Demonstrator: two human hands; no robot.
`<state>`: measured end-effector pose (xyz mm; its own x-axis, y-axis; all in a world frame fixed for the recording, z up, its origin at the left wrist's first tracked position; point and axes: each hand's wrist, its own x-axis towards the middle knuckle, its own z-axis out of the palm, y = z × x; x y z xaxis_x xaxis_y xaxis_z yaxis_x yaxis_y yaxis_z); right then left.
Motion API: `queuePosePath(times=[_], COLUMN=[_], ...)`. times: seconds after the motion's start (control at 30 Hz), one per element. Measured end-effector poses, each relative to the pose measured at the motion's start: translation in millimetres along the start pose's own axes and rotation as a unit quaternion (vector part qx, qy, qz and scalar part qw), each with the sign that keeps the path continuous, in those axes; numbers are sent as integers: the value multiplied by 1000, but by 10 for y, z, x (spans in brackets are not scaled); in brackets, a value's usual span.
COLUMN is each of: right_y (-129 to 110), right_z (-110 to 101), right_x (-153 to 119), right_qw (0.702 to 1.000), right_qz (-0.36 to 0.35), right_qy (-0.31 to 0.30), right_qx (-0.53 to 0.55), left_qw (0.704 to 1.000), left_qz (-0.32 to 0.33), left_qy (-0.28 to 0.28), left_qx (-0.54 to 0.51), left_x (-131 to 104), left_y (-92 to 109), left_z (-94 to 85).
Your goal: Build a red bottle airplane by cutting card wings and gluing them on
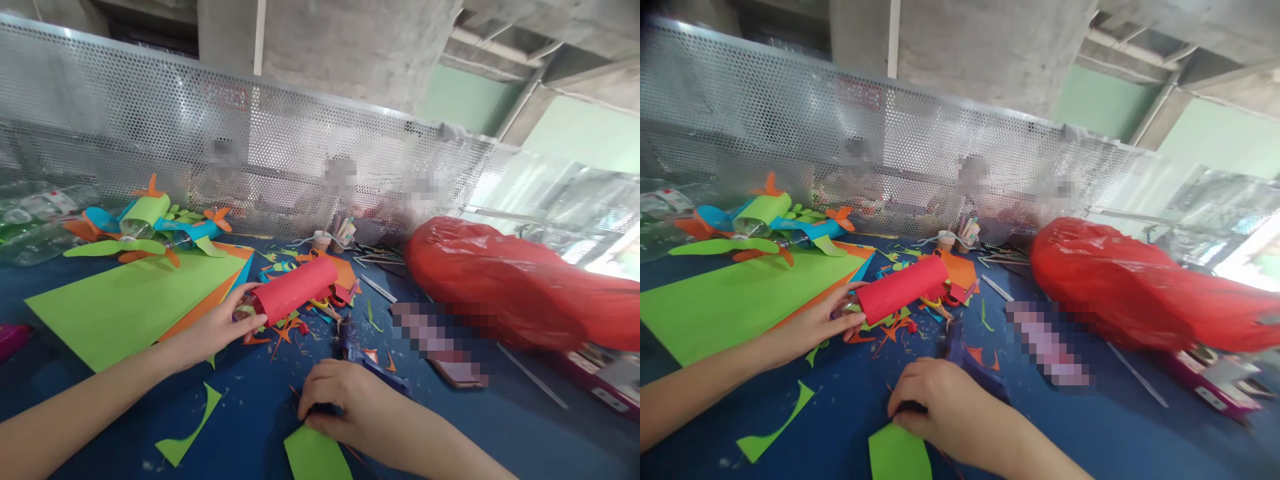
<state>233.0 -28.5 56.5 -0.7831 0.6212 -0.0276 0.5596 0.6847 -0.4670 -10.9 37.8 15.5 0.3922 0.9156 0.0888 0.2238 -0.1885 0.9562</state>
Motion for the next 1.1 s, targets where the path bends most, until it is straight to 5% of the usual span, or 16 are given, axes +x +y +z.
queuePosePath(times=[0.43,0.6,0.77,1.1], right_y=[-62,20,198,168], right_z=[-32,-167,-382,-417], right_x=[-29,63,294,512], right_qw=[999,999,977,948], right_qz=[-16,-14,-72,-106], right_qy=[-42,31,154,156], right_qx=[12,-2,-130,-256], left_qw=[999,998,997,996], left_qz=[-11,-21,-39,-40], left_qy=[-34,-47,-57,-68], left_qx=[15,25,30,48], left_x=[-26,-25,-34,-6], left_y=[20,-28,-12,-74], left_z=[-61,-50,-37,-55])
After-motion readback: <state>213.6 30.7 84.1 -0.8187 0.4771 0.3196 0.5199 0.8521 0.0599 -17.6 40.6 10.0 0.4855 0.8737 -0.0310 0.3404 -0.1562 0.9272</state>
